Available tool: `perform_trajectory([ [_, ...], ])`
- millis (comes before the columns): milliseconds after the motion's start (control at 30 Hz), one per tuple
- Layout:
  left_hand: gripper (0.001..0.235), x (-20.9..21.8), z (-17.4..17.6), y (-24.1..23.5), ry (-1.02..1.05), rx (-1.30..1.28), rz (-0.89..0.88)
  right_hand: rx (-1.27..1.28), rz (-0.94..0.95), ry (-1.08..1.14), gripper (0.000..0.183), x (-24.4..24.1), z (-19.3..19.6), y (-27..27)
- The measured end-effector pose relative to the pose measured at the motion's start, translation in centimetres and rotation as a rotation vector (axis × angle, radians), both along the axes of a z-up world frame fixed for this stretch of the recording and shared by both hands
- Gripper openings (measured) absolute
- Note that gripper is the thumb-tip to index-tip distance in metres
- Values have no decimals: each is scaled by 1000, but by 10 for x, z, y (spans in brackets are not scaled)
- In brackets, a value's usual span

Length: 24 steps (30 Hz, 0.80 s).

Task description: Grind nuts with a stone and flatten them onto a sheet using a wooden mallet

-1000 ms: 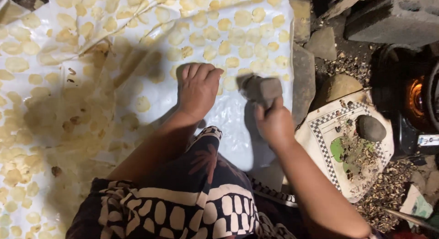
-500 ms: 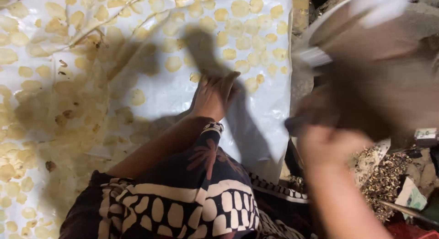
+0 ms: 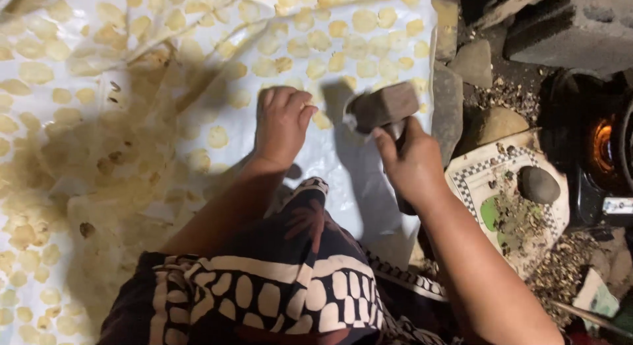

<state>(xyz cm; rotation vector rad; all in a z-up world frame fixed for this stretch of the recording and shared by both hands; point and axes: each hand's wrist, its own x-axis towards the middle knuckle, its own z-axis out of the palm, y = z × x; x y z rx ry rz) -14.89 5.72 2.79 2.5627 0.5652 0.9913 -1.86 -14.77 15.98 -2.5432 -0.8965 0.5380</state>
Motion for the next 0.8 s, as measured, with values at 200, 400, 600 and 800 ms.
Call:
perform_trajectory([
  [200,15,-3,17,-5,-31,-52,33,140,-43,-141,45,-20,-66,-13],
  [400,8,-10,-12,-46,30,-84,-93,64,-27,111,43,2,-20,2],
  [600,24,-4,-10,-61,75,-80,-41,525,-15,56,15,-9,54,-34],
  [800,19,-11,-44,-53,292,-99,141,289,193,-464,45,-56,-13,-10],
])
